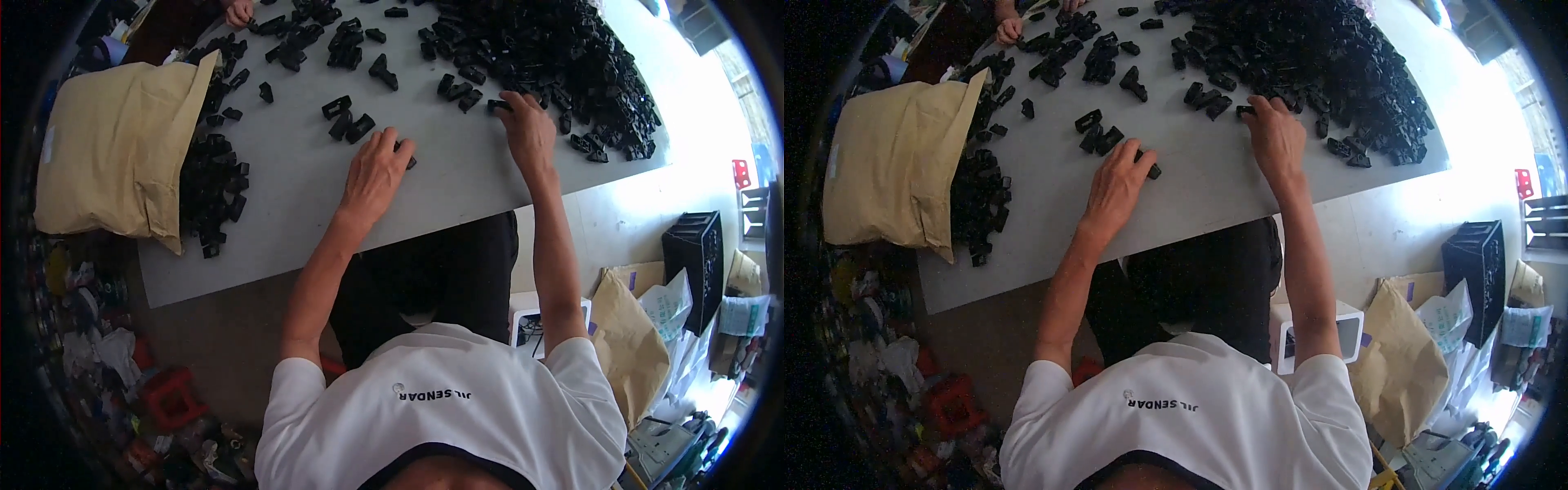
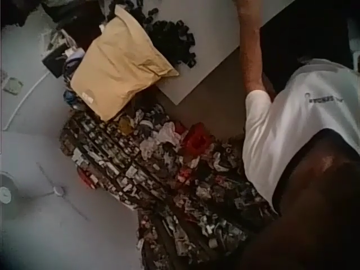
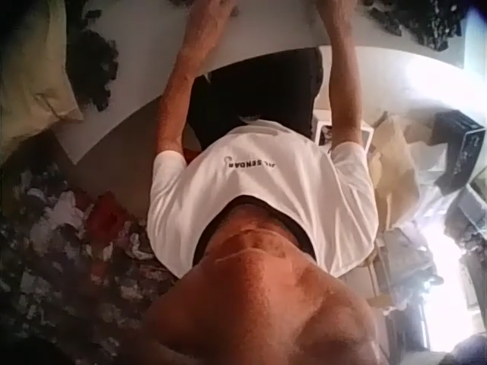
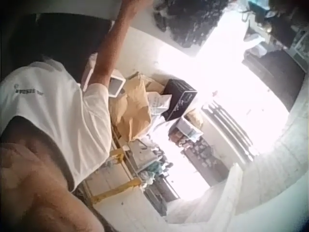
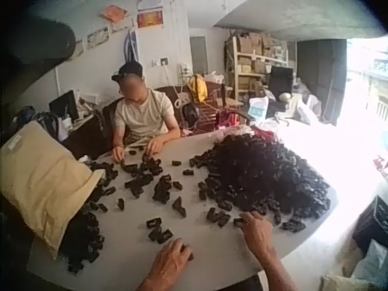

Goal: The person assembles small black plastic components by hand, pours more parts onto the table from an envelope, and fits additional components together.

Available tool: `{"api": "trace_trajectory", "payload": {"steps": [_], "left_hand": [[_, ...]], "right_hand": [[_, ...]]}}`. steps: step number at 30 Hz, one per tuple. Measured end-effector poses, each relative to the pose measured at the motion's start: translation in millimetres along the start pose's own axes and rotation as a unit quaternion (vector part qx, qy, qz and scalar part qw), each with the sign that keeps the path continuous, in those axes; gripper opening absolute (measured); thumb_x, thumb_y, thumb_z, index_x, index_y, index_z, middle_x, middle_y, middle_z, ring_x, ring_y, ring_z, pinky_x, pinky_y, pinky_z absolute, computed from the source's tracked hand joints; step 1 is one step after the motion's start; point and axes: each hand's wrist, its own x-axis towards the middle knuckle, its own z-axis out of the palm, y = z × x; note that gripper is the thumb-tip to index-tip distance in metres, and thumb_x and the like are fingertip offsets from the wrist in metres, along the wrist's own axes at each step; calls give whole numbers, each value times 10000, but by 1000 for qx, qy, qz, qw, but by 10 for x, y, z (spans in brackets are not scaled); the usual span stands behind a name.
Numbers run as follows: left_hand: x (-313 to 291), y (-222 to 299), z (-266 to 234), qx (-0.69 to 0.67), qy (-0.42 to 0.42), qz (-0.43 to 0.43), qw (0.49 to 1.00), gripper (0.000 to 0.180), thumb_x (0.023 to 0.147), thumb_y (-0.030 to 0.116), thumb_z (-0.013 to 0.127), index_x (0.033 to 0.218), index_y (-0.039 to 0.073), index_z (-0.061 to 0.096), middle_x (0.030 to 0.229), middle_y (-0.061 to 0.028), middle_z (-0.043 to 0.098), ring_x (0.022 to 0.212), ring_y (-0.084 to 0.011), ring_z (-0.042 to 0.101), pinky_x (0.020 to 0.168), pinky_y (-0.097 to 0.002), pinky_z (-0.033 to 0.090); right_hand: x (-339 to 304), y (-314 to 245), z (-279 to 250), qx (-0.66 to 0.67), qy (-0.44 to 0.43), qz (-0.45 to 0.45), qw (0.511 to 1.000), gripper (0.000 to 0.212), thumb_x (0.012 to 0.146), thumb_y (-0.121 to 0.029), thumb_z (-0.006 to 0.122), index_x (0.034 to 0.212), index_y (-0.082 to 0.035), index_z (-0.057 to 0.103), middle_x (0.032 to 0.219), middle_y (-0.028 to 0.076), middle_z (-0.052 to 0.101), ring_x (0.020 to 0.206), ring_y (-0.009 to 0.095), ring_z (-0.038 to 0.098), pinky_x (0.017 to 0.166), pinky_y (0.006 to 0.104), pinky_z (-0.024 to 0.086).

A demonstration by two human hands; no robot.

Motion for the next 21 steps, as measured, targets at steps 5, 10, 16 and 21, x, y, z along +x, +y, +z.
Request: {"api": "trace_trajectory", "payload": {"steps": [5, 10, 16, 21], "left_hand": [[-62, 53, -4, -169, 57, -101, 979, 233, 792, -68, 604, 1002, 19, 549, 991, -108, 514, 842, -224, 595, 699, -351, 508], [-146, 124, -27, -597, 15, -263, 758, 271, 803, -102, 595, 1047, 13, 561, 930, -69, 601, 780, -154, 634, 687, -299, 538], [-167, 268, -65, -727, -19, -264, 634, 242, 827, -53, 616, 1059, 4, 576, 897, -69, 640, 746, -137, 650, 684, -272, 559], [-158, 316, -207, -706, -61, -280, 648, 247, 818, -47, 616, 1057, -6, 570, 861, -82, 655, 693, -142, 655, 638, -265, 559]], "right_hand": [[-42, -136, 89, -97, -57, 15, 994, 164, 859, -230, 623, 985, -124, 627, 902, 119, 610, 791, 347, 618, 656, 435, 478], [-311, -318, -64, 127, -11, -65, 990, 142, 848, -148, 637, 970, -88, 598, 859, 122, 591, 735, 325, 609, 640, 409, 473], [-626, -769, -216, 373, -151, -80, 912, 253, 749, 6, 697, 974, -14, 584, 854, 103, 545, 720, 275, 578, 631, 346, 480], [-692, -777, -175, 355, -160, -118, 914, 271, 720, -18, 726, 952, -9, 585, 862, 102, 523, 742, 260, 585, 643, 334, 486]]}}
